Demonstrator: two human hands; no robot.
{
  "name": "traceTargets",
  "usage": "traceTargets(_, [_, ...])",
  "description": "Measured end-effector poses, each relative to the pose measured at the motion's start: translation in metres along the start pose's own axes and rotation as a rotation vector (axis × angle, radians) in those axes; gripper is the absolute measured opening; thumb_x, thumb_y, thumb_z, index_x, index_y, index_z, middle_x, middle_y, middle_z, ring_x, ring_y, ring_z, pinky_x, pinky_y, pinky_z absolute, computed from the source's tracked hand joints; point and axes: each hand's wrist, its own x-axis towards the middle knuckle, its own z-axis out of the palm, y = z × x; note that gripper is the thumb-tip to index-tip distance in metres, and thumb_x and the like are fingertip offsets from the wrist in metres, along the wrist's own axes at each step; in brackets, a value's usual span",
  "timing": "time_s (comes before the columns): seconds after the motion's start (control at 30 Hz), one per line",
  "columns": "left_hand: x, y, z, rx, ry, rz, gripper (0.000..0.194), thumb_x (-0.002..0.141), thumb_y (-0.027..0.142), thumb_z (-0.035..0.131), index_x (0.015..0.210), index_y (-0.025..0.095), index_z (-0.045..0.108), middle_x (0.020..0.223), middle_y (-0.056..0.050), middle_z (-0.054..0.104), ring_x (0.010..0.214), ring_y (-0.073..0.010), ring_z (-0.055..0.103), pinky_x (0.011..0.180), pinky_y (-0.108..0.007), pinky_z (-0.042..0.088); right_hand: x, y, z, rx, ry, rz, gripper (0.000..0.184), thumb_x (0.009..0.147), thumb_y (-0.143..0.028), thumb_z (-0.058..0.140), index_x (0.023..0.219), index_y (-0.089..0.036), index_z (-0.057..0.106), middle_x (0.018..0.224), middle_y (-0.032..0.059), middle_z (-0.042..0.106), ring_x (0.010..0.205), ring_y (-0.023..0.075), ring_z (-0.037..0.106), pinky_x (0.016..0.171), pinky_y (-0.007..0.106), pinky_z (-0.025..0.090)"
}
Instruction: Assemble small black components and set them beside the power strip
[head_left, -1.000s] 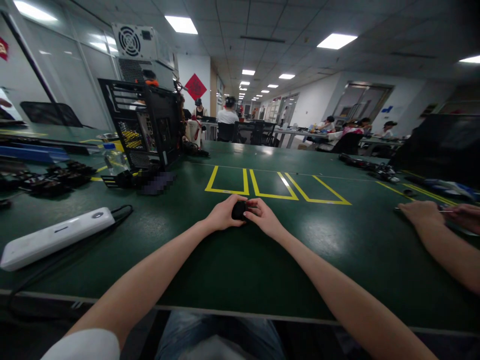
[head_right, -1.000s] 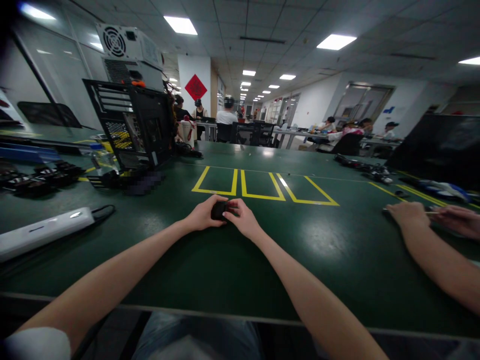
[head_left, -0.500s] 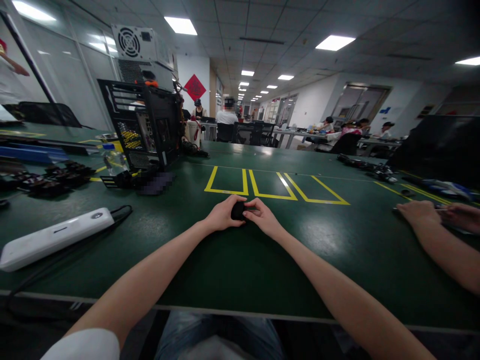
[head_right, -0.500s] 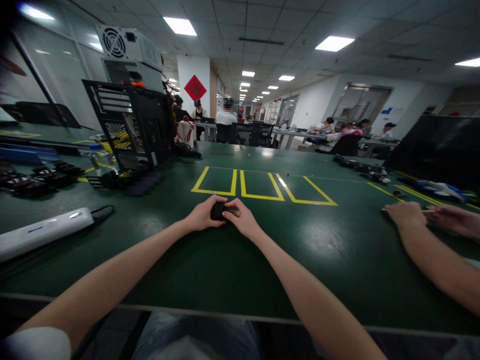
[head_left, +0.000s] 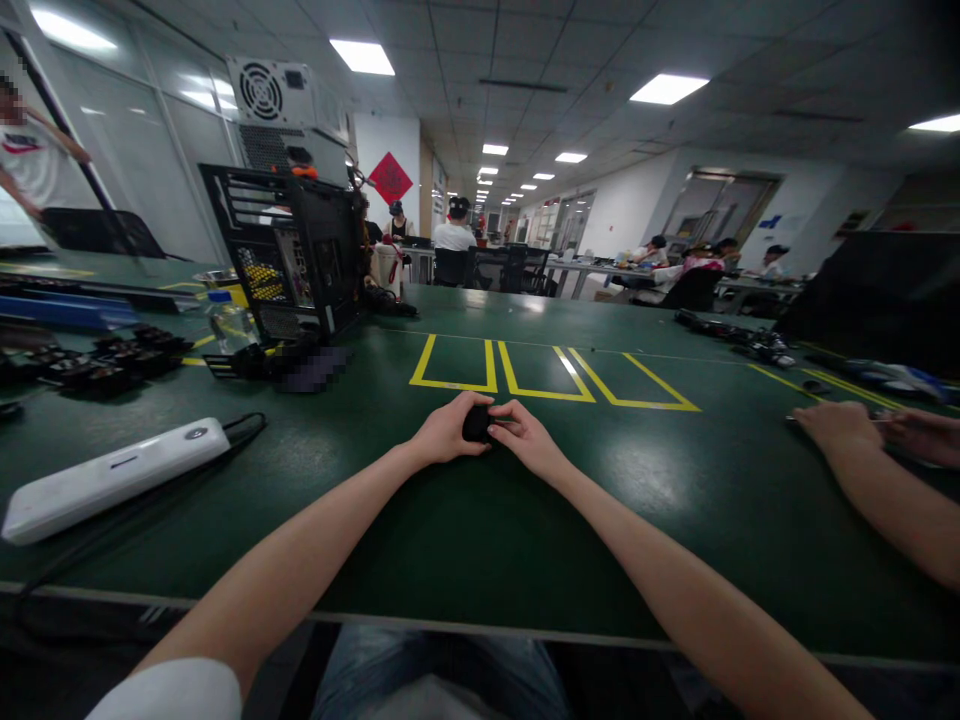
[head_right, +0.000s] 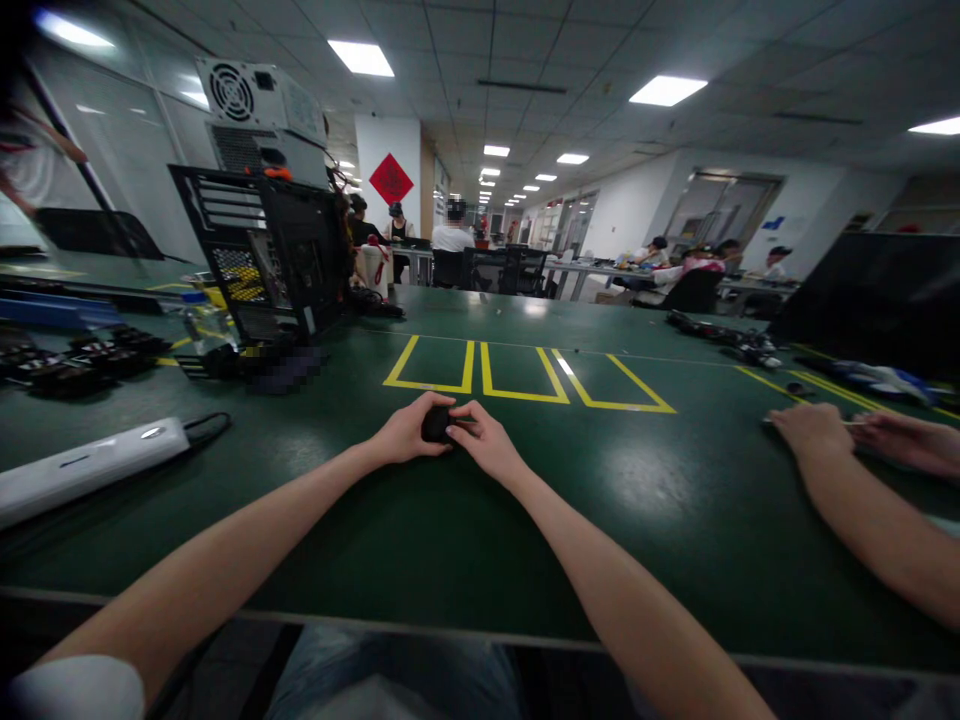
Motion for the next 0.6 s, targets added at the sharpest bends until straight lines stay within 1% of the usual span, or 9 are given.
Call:
traceTargets(0.1, [-0.0002, 0.0002, -0.0004, -0.009, 0.002, 0.003, 0.06, 0.06, 0.028, 0.065, 0.113, 0.024, 0.037, 0.111, -0.003, 0.048, 0.1, -0.0218, 0.05, 0.082, -0.034, 0.041, 0.0006, -0.0005, 0.0005, -0.008, 0.016, -0.004, 0.021, 0.071, -0.026, 0.057, 0.088, -0.022, 0.047, 0.092, 0.0002, 0.053, 0.083, 0.0157, 0.059, 0.075, 0.033, 0.048])
traceTargets(0.23, [-0.0009, 0.0016, -0.0019, -0.024, 0.001, 0.0, 0.058, 0.06, 0.028, 0.065, 0.112, 0.024, 0.038, 0.11, -0.003, 0.049, 0.099, -0.022, 0.05, 0.082, -0.035, 0.041, 0.0004, -0.0042, -0.0004, -0.048, 0.018, 0.002, 0.031, 0.071, -0.025, 0.056, 0.099, -0.023, 0.046, 0.103, 0.0029, 0.051, 0.093, 0.0176, 0.056, 0.081, 0.035, 0.046])
traceTargets(0.3, [-0.0012, 0.0021, -0.0026, -0.025, -0.001, 0.0, 0.058, 0.06, 0.027, 0.065, 0.111, 0.024, 0.039, 0.11, -0.004, 0.049, 0.098, -0.022, 0.05, 0.081, -0.035, 0.041, 0.0003, -0.0053, -0.001, -0.049, -0.006, 0.022, 0.032, 0.071, -0.026, 0.056, 0.101, -0.022, 0.046, 0.105, 0.0037, 0.051, 0.096, 0.0183, 0.055, 0.083, 0.037, 0.045])
traceTargets(0.47, [-0.0011, 0.0017, -0.0027, -0.008, 0.0, 0.002, 0.058, 0.06, 0.028, 0.065, 0.111, 0.024, 0.038, 0.11, -0.004, 0.049, 0.098, -0.0216, 0.05, 0.081, -0.034, 0.042, -0.0018, -0.006, -0.0001, -0.027, -0.012, -0.006, 0.03, 0.068, -0.024, 0.059, 0.095, -0.022, 0.046, 0.103, 0.0021, 0.051, 0.098, 0.0183, 0.054, 0.083, 0.035, 0.045])
traceTargets(0.6, [-0.001, 0.0006, -0.0014, 0.001, 0.006, 0.003, 0.059, 0.06, 0.029, 0.065, 0.112, 0.024, 0.037, 0.111, -0.004, 0.048, 0.099, -0.0218, 0.05, 0.08, -0.034, 0.042, -0.0036, -0.0062, 0.002, -0.08, 0.013, -0.013, 0.021, 0.073, -0.028, 0.054, 0.091, -0.022, 0.047, 0.1, 0.0021, 0.052, 0.091, 0.0171, 0.057, 0.078, 0.034, 0.048])
